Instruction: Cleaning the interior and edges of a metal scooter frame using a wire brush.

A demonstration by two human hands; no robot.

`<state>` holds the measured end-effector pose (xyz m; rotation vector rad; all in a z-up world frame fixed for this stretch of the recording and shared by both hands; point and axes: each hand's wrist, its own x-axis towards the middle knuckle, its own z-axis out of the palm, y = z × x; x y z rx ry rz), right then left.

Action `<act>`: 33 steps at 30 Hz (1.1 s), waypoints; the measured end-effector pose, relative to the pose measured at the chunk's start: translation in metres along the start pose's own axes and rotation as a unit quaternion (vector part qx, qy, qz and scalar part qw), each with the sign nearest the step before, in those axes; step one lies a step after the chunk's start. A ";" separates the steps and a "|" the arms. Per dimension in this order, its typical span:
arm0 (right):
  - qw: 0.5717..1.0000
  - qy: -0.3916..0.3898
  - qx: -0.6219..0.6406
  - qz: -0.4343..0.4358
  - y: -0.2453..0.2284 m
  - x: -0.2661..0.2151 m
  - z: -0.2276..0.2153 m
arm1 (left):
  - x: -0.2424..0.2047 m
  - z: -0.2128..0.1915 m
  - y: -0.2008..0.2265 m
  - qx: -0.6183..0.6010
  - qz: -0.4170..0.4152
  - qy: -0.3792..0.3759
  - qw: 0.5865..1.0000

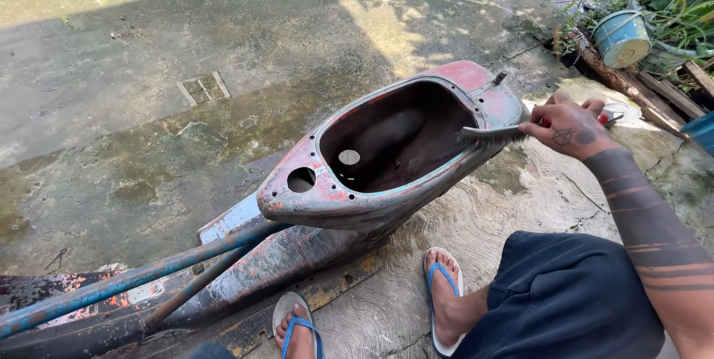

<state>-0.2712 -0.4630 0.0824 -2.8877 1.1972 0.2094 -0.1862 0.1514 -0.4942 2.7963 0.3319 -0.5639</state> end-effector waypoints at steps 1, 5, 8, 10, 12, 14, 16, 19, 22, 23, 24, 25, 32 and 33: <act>1.000 -0.001 0.000 -0.001 -0.001 -0.001 0.001 | 0.016 -0.008 0.019 0.003 -0.001 0.002 1.000; 1.000 -0.003 0.019 -0.017 -0.005 -0.001 0.003 | 0.034 -0.024 0.073 0.004 -0.005 -0.011 1.000; 0.999 0.018 0.009 -0.027 0.001 0.004 0.009 | 0.029 -0.038 0.075 0.000 -0.015 -0.050 0.999; 0.998 0.043 0.000 -0.037 0.005 0.004 0.011 | 0.027 -0.044 0.080 -0.005 -0.019 -0.070 0.997; 0.996 0.001 0.065 -0.068 0.002 0.004 0.011 | 0.030 -0.046 0.087 -0.010 -0.009 -0.047 0.999; 0.997 0.000 0.056 -0.061 -0.004 0.004 0.006 | 0.028 -0.042 0.082 -0.011 -0.004 -0.032 0.999; 0.998 -0.005 0.045 -0.050 -0.003 0.001 0.008 | 0.024 -0.039 0.075 -0.007 0.003 -0.021 1.000; 0.997 0.034 0.023 -0.071 -0.003 -0.001 0.005 | 0.026 -0.039 0.081 -0.009 0.003 -0.031 0.999; 0.994 0.006 0.076 -0.085 -0.013 -0.003 0.002 | 0.027 -0.040 0.083 -0.011 -0.001 -0.040 0.999; 0.995 0.010 0.062 -0.080 -0.012 -0.002 0.003 | 0.026 -0.041 0.080 -0.012 -0.005 -0.044 0.999; 0.996 0.014 0.047 -0.076 -0.012 -0.001 0.004 | 0.026 -0.043 0.077 -0.012 -0.009 -0.048 0.999; 0.996 0.013 0.047 -0.076 -0.009 0.001 0.007 | 0.027 -0.037 0.075 -0.012 -0.010 -0.048 0.999; 0.991 -0.011 0.094 -0.096 -0.016 -0.001 0.000 | 0.024 -0.044 0.078 -0.030 -0.009 -0.049 0.998; 0.989 -0.029 0.111 -0.093 -0.017 0.000 -0.001 | 0.020 -0.049 0.077 -0.067 0.005 -0.052 0.996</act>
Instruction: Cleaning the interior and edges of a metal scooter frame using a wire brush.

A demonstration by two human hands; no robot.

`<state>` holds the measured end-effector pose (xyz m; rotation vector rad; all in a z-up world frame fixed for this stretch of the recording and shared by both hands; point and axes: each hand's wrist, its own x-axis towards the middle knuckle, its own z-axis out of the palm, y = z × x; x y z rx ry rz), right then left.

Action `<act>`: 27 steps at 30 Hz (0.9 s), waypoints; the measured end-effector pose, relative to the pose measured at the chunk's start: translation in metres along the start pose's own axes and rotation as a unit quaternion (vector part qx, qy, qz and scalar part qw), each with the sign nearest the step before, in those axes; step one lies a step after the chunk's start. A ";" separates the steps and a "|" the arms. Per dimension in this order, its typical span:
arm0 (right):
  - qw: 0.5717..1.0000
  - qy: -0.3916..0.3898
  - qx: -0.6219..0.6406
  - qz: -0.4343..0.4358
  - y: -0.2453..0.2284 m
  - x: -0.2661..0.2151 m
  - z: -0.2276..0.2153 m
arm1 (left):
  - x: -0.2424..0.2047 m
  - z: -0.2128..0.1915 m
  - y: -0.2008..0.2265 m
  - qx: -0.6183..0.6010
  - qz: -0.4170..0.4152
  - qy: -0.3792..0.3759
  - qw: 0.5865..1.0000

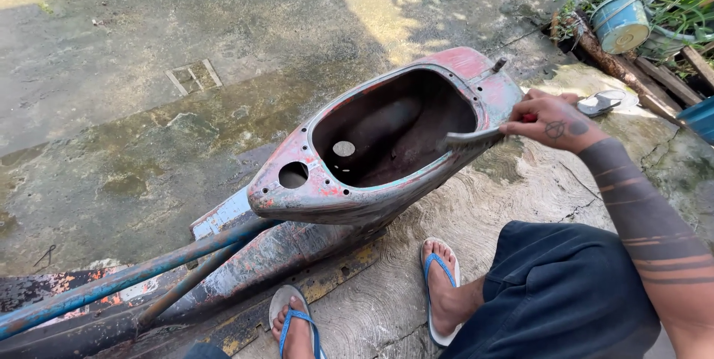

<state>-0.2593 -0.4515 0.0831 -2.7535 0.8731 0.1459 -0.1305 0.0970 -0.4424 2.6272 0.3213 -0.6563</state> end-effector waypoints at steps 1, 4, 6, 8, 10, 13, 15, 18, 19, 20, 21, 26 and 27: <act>1.000 -0.003 0.001 -0.001 0.001 0.000 -0.001 | -0.006 -0.003 -0.002 0.002 -0.003 0.000 1.000; 0.996 0.026 -0.047 0.075 0.006 -0.004 -0.004 | -0.013 -0.012 0.002 -0.082 0.010 0.009 0.997; 0.995 0.020 -0.055 0.078 0.005 -0.004 -0.004 | -0.013 -0.013 0.006 -0.047 -0.009 -0.009 0.999; 0.998 0.010 -0.030 0.049 0.008 0.001 0.003 | -0.006 -0.009 0.006 -0.030 -0.004 -0.007 1.000; 1.000 -0.006 -0.006 0.013 0.012 0.006 0.007 | -0.005 -0.002 -0.001 -0.017 -0.006 -0.005 1.000; 0.999 0.029 -0.001 0.021 0.021 0.010 0.004 | -0.008 -0.003 -0.002 0.000 0.049 0.057 0.997; 0.990 0.051 -0.094 0.086 0.024 0.009 0.003 | -0.024 -0.025 0.006 -0.073 0.029 -0.023 0.997; 0.999 0.006 -0.036 0.036 -0.004 0.005 0.004 | -0.012 -0.008 0.000 -0.013 0.050 0.017 0.998; 0.999 0.006 -0.039 0.033 -0.005 0.009 0.005 | -0.017 -0.014 0.006 -0.017 0.048 0.017 0.999; 1.000 -0.016 0.006 0.017 -0.007 0.011 0.009 | -0.022 -0.022 0.008 -0.036 0.039 -0.011 0.999; 0.998 -0.039 0.051 0.001 -0.009 0.013 0.013 | -0.028 -0.030 0.010 -0.055 0.031 -0.039 0.997; 0.998 -0.002 0.022 0.059 0.036 0.025 0.010 | -0.049 -0.060 0.026 -0.077 0.033 -0.049 0.995; 0.998 0.019 -0.005 0.067 0.051 0.028 0.012 | -0.058 -0.076 0.034 -0.091 0.027 -0.071 0.993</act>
